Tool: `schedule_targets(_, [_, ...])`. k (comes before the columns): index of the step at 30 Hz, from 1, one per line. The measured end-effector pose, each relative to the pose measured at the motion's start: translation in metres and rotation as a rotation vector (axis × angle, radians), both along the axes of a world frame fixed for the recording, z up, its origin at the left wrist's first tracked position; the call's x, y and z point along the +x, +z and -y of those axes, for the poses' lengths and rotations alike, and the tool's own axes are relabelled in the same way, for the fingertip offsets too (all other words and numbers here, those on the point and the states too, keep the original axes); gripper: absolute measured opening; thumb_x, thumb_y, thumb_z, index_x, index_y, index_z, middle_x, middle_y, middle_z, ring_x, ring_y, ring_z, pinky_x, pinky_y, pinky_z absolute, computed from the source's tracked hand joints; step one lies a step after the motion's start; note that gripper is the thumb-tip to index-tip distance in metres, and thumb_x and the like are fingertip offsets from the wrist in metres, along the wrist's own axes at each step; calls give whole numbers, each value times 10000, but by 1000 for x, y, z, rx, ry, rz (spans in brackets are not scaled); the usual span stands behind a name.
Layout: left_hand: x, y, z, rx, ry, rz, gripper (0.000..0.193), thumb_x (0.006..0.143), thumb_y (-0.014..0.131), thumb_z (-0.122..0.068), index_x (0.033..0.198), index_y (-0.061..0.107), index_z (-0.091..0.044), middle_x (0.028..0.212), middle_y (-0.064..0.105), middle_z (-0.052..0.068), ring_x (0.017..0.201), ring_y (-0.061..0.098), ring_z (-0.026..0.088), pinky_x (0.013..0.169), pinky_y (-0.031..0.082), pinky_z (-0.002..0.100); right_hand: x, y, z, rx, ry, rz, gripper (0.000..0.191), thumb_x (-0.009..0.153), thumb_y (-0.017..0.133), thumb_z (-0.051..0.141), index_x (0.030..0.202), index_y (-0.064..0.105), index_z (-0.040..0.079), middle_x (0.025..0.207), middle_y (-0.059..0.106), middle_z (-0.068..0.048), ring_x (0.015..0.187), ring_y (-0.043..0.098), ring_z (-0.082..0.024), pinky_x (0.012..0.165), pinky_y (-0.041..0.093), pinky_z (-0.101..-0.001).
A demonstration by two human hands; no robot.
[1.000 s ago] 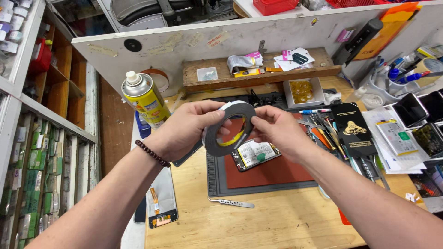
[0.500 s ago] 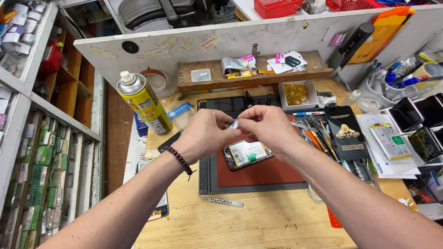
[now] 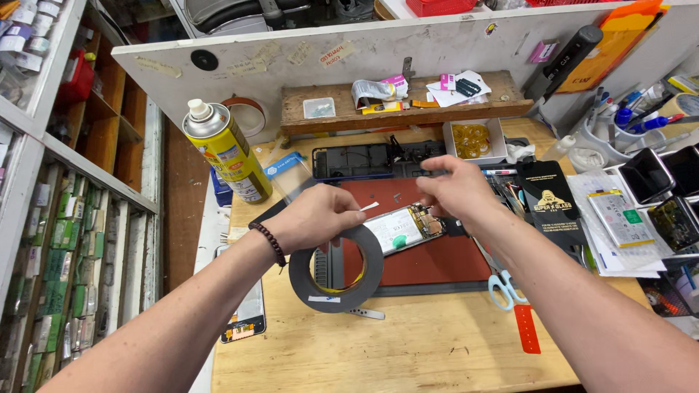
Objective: The person removes a protective film from a new smartphone battery, applies adhesive tape, and installs the battery into a disassembled phone chassis. They then use scissors to trim a protective film from a screen protector package and apply tape to the phone's internal frame.
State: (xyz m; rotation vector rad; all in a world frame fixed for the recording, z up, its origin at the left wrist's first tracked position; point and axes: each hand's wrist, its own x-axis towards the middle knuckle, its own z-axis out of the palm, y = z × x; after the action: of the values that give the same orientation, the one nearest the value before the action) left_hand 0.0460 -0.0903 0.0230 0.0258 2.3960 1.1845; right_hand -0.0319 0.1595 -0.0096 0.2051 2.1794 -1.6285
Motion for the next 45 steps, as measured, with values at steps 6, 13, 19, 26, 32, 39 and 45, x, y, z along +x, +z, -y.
schedule_targets(6, [2, -51, 22, 350, 106, 200, 257, 970, 666, -268, 1041, 768, -43, 844, 733, 9, 693, 653, 81, 578, 540, 257, -9, -32, -16, 574, 191, -326, 174, 888, 754, 163, 1043, 799, 98, 864, 777, -87, 729, 715, -192, 679, 566, -353])
schedule_targets(13, [2, -84, 24, 464, 278, 242, 281, 975, 635, -291, 1074, 776, -68, 847, 732, -9, 673, 620, 79, 551, 523, 240, -20, -41, 18, 761, 388, -465, 201, 859, 738, 217, 1044, 807, 180, 989, 776, -63, 844, 735, -280, 791, 570, -421])
schedule_targets(19, [-2, -87, 34, 612, 327, 310, 278, 974, 662, -249, 1095, 750, -15, 844, 734, 54, 599, 615, 98, 458, 480, 242, -21, -39, 19, 807, 475, -301, 193, 925, 684, 204, 1090, 776, 163, 1116, 714, -34, 873, 756, -347, 803, 607, -446])
schedule_targets(26, [-6, -81, 40, 745, 364, 376, 292, 985, 627, -228, 1124, 746, -1, 864, 743, 66, 587, 610, 109, 453, 480, 237, -33, -54, 19, 853, 593, -439, 132, 892, 683, 175, 972, 737, 85, 1087, 699, -115, 1016, 667, -334, 885, 520, -474])
schedule_targets(32, [-3, -80, 39, 830, 346, 423, 319, 995, 604, -245, 1151, 722, 7, 876, 741, 70, 596, 613, 115, 448, 480, 241, -34, -62, 10, 780, 448, -501, 182, 927, 632, 176, 1051, 753, 118, 1033, 730, -118, 1003, 688, -339, 891, 537, -452])
schedule_targets(39, [-2, -77, 40, 822, 364, 440, 323, 1006, 605, -250, 1162, 722, 8, 840, 722, 62, 589, 612, 104, 448, 487, 233, -42, -60, 8, 718, 575, -629, 204, 861, 635, 96, 980, 796, 130, 1022, 733, -87, 954, 707, -295, 885, 558, -401])
schedule_targets(45, [-9, -75, 39, 870, 350, 444, 288, 1006, 604, -227, 1156, 697, 0, 839, 720, 64, 598, 627, 108, 451, 498, 232, -39, -58, 11, 821, 701, -692, 154, 841, 724, 164, 970, 798, 119, 1034, 740, -71, 975, 702, -297, 903, 548, -409])
